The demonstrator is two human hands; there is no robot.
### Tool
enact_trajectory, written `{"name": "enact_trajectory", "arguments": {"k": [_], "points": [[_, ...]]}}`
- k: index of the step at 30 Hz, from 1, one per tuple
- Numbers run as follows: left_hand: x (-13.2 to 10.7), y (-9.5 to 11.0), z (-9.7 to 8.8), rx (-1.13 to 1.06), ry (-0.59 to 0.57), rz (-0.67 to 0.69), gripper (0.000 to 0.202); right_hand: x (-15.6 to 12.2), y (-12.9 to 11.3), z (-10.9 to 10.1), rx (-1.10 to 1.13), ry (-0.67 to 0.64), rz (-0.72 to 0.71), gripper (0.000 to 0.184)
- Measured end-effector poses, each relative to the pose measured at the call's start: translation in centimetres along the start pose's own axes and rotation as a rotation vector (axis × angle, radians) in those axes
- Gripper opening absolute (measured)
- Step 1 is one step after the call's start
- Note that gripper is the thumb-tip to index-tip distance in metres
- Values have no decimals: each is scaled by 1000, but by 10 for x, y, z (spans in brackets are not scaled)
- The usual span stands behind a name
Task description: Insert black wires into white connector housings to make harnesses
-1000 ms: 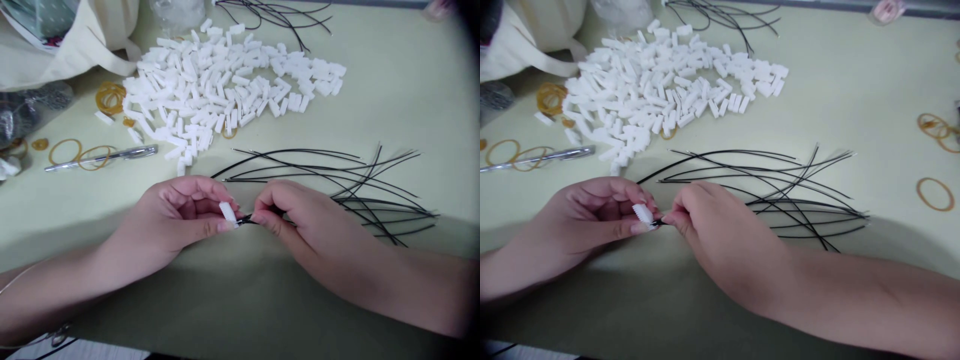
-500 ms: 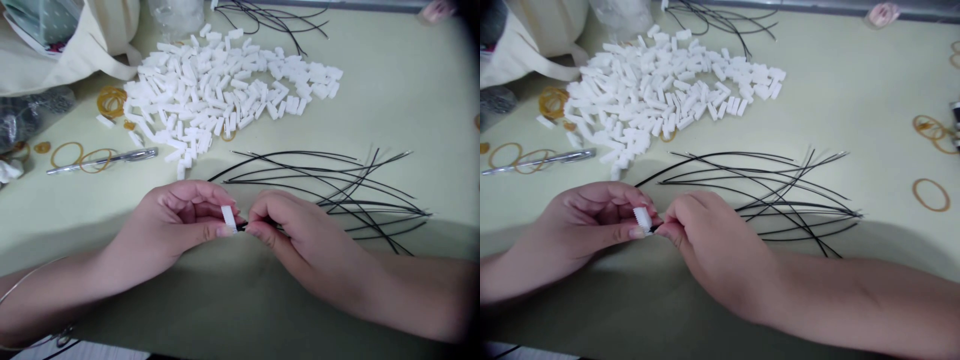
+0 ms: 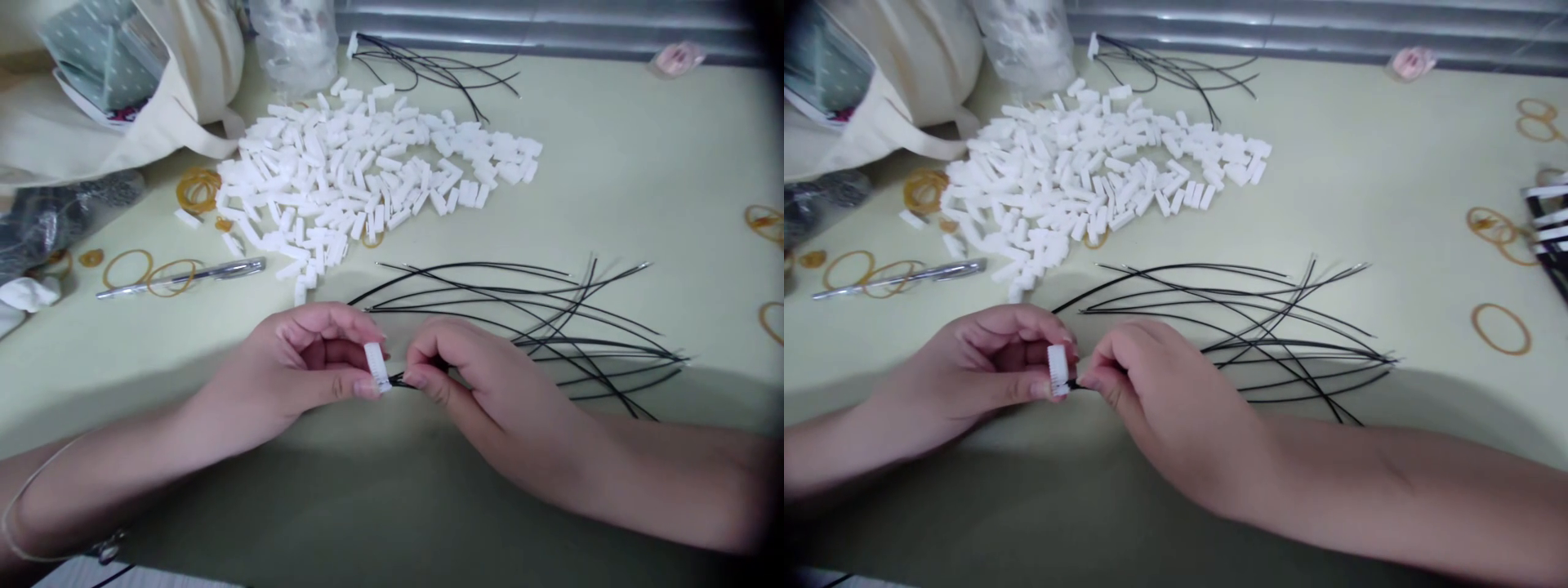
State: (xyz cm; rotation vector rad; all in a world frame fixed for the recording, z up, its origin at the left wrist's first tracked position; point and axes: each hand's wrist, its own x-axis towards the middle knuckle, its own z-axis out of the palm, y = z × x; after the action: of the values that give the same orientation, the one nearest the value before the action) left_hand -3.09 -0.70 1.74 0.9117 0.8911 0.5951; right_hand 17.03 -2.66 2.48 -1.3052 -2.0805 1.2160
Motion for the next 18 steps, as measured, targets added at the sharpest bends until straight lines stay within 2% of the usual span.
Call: {"name": "enact_trajectory", "arguments": {"k": [7, 12, 15, 18], "points": [[-4, 2, 3, 55, -7, 100, 24, -2, -2, 1, 126, -45, -32, 19], [-6, 5, 4, 68, -19, 66, 19, -4, -2, 5, 143, -40, -40, 18], [-4, 4, 3, 31, -29, 76, 23, -4, -2, 1, 84, -16, -101, 16], [-3, 2, 1, -48, -72, 87, 31, -2, -2, -3, -78, 78, -216, 15]]}}
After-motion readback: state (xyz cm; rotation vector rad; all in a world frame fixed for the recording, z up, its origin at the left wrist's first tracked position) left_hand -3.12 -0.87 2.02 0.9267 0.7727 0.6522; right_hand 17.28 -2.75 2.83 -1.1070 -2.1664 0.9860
